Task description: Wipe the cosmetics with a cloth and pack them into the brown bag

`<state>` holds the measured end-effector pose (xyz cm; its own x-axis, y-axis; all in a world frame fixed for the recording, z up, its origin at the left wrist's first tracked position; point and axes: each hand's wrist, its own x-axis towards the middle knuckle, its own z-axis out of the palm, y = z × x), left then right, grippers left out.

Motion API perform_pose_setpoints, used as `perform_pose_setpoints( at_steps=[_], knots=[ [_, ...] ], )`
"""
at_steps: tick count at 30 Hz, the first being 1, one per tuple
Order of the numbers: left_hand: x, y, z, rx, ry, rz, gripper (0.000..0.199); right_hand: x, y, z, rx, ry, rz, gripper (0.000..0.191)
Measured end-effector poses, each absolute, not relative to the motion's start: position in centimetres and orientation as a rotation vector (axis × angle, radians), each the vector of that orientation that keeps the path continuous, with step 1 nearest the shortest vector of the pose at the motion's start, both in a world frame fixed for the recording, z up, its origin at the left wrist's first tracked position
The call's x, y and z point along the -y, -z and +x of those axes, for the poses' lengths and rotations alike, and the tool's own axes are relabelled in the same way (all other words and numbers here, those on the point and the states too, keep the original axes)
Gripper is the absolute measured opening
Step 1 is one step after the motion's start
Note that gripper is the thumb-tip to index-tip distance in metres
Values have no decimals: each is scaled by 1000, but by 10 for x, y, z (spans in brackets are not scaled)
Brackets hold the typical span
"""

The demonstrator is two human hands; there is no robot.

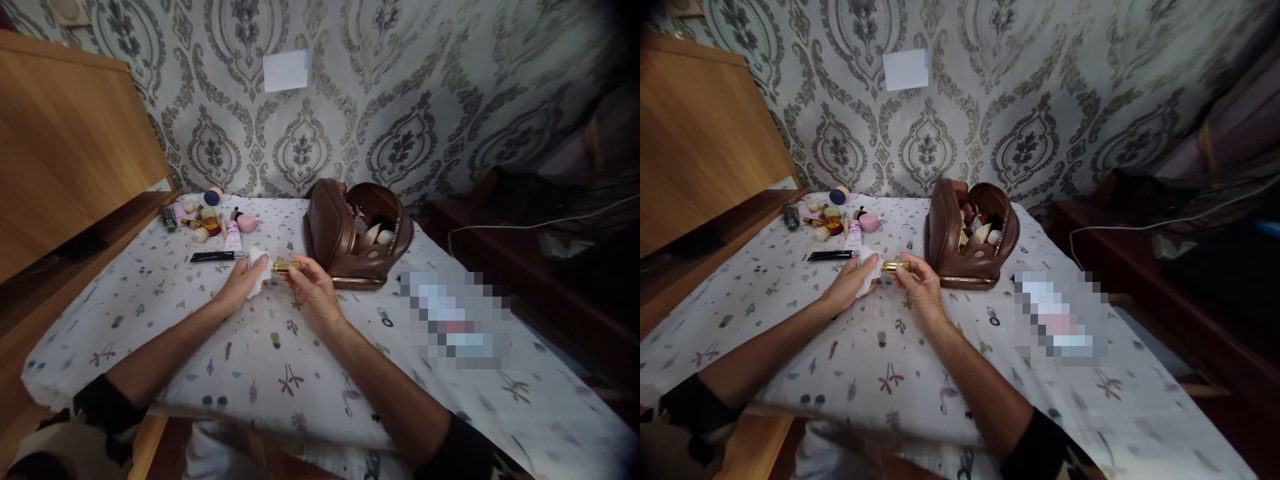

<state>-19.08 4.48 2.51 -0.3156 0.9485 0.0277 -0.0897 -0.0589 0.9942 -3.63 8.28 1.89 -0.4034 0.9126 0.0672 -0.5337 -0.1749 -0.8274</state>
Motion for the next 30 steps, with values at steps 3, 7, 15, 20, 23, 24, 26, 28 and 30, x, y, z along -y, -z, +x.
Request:
perform_pose_setpoints(
  at_steps=[3, 7, 15, 20, 23, 24, 26, 28, 30],
  knots=[
    [-45, -22, -192, -1375, -1552, 1046, 50, -84, -17, -38, 933, -1781, -593, 49],
    [-45, -18, -196, -1423, -1550, 1122, 49, -85, -16, -40, 892, -1794, -614, 42],
    [-48, -19, -202, -1483, -1569, 1209, 52, -87, -15, -37, 829, -1853, -599, 42],
    [-47, -24, -200, -1472, -1586, 1152, 52, -88, -17, -36, 832, -1891, -574, 39],
    [-49, -25, -199, -1448, -1623, 1033, 52, -86, -19, -35, 891, -1920, -568, 36],
    [-49, -25, -199, -1444, -1639, 993, 52, -84, -20, -35, 915, -1924, -570, 35],
    [-51, -25, -198, -1446, -1674, 915, 53, -82, -20, -36, 968, -1910, -575, 33],
    [-52, -24, -197, -1433, -1703, 844, 53, -79, -19, -38, 1032, -1865, -591, 31],
    [-52, -22, -195, -1403, -1723, 789, 51, -77, -18, -40, 1097, -1803, -611, 31]
  ],
)
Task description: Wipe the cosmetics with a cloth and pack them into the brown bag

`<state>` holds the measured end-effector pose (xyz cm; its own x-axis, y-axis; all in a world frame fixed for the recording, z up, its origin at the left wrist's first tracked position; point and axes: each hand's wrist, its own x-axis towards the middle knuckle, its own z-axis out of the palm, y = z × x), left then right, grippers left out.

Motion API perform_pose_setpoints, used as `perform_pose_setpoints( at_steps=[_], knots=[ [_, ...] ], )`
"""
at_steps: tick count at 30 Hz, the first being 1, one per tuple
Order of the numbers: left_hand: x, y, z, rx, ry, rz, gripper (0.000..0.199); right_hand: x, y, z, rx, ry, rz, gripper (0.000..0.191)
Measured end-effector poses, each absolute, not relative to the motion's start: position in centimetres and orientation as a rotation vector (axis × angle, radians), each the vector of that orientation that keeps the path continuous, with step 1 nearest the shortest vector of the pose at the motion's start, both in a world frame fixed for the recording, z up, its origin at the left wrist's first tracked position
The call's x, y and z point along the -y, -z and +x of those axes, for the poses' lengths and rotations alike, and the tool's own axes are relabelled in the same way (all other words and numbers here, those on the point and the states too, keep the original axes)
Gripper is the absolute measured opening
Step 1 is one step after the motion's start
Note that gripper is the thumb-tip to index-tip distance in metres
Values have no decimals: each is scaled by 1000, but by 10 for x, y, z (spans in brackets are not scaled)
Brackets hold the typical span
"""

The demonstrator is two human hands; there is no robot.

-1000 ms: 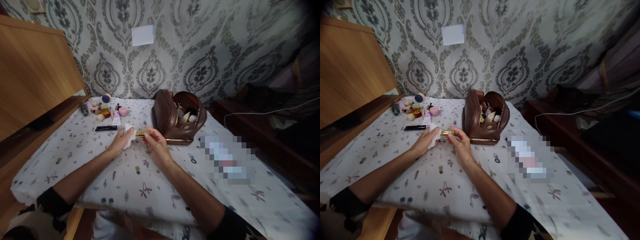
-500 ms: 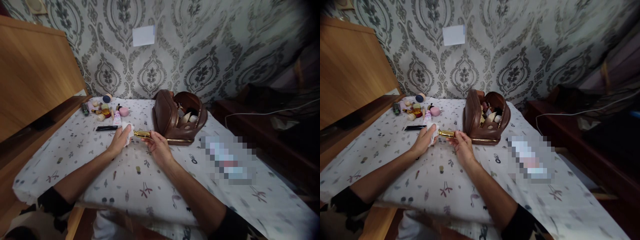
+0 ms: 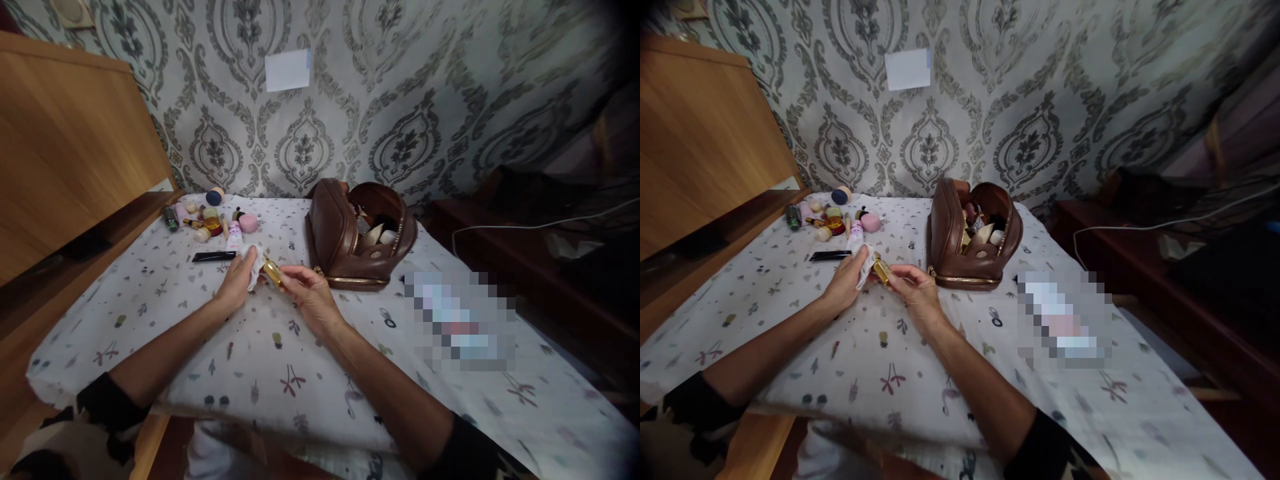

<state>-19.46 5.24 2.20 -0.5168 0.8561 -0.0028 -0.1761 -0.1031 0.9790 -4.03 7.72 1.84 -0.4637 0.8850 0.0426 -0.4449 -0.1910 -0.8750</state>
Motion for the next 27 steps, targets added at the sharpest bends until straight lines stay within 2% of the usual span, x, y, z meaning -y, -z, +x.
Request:
perform_pose_setpoints(
  at_steps=[6, 12, 16, 21, 25, 27],
  knots=[
    [-45, -20, -180, -1242, -1652, 760, 48, -76, -18, -40, 1346, -1563, -604, 29],
    [-33, -29, -166, -1115, -1353, 817, 52, -74, -15, -35, 1631, -1054, -732, 30],
    [-34, -30, -168, -1184, -1450, 782, 53, -70, -17, -35, 1729, -1142, -691, 46],
    [-37, -31, -175, -1281, -1395, 898, 49, -70, -20, -33, 1654, -1176, -686, 35],
    [-34, -27, -179, -1367, -1309, 1082, 56, -74, -22, -31, 1525, -1245, -680, 44],
    [-33, -24, -180, -1411, -1272, 1129, 59, -75, -23, -31, 1533, -1293, -655, 39]
  ],
)
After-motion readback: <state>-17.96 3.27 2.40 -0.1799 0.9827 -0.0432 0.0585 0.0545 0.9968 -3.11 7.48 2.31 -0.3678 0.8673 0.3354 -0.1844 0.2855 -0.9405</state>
